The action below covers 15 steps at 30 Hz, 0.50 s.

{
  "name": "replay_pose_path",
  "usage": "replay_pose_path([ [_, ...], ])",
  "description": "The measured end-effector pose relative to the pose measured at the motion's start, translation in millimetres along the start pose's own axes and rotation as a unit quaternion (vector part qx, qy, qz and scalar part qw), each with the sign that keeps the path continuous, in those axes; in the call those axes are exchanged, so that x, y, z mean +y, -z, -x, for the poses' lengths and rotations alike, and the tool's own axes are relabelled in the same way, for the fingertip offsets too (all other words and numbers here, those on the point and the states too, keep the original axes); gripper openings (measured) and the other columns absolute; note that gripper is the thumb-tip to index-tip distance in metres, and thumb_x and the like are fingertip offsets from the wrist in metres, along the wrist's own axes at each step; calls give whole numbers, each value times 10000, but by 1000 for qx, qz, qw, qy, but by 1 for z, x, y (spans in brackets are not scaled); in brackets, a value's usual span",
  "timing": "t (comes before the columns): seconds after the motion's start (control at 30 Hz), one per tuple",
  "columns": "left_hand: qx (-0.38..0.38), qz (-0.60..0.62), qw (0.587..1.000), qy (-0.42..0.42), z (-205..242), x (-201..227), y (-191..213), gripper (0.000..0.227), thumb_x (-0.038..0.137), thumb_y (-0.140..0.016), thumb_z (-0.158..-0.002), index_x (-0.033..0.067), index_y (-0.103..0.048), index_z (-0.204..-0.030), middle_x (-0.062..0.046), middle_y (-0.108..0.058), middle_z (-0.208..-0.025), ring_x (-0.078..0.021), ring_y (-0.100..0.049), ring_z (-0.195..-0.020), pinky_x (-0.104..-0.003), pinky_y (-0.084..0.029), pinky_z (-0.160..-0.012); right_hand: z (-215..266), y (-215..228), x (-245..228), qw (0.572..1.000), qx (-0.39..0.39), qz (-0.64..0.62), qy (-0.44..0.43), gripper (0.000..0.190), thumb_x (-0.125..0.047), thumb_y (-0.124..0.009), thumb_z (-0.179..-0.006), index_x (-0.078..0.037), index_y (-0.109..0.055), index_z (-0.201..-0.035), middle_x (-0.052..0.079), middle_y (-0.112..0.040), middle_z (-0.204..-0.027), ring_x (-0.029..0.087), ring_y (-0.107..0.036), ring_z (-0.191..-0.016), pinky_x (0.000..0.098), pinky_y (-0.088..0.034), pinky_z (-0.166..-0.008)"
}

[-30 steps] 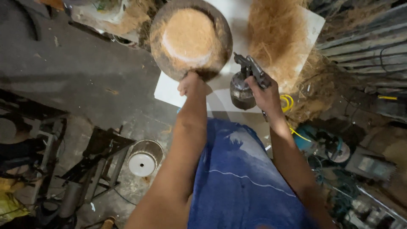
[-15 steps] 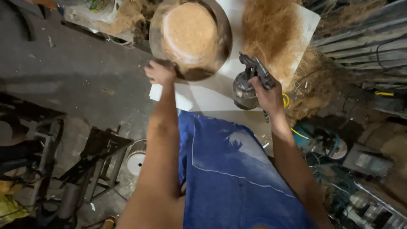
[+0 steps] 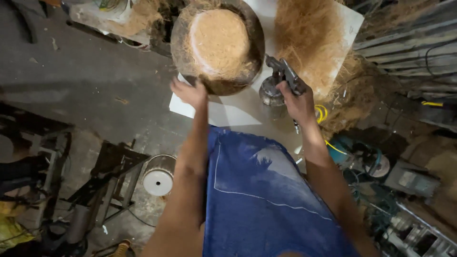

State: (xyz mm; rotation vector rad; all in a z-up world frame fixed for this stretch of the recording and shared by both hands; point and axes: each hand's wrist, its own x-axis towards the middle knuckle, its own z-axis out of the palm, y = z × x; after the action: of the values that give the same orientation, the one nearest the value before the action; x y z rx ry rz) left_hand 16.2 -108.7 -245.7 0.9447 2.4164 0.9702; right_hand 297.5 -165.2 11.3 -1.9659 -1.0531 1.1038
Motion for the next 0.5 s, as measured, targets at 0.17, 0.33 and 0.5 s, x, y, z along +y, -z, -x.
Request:
replay_pose_path([
  [0.17, -175, -82, 980, 53, -95, -27, -16, 666, 461, -823, -806, 135, -581, -1335, -133, -599, -1271, -322, -594, -1227, -542, -459, -982, 1, -5, -13, 1000, 10, -19, -4, 216, -315, -678, -982, -124, -750, -909, 58, -530, -527, 146, -585, -560, 291, -466, -612],
  [0.33, -252, 153, 938, 183, -112, -45, -35, 380, 46, -820, -775, 170, -619, -1072, -82, -729, -1014, -235, -746, -924, -382, -607, -734, -5, -10, -9, 1000, 14, -2, -17, 211, -380, -692, -957, -189, -767, -911, 47, -538, -524, 140, -595, -584, 318, -484, -613],
  [0.5, -256, 275, 918, 126, -61, 56, 42, 306, 62, -629, -929, 163, -484, -1179, -118, -650, -1016, -186, -548, -678, -278, -479, -564, 6, -16, -25, 998, 27, -59, 7, 214, -288, -635, -999, -127, -760, -935, 51, -504, -528, 125, -538, -536, 271, -442, -559],
])
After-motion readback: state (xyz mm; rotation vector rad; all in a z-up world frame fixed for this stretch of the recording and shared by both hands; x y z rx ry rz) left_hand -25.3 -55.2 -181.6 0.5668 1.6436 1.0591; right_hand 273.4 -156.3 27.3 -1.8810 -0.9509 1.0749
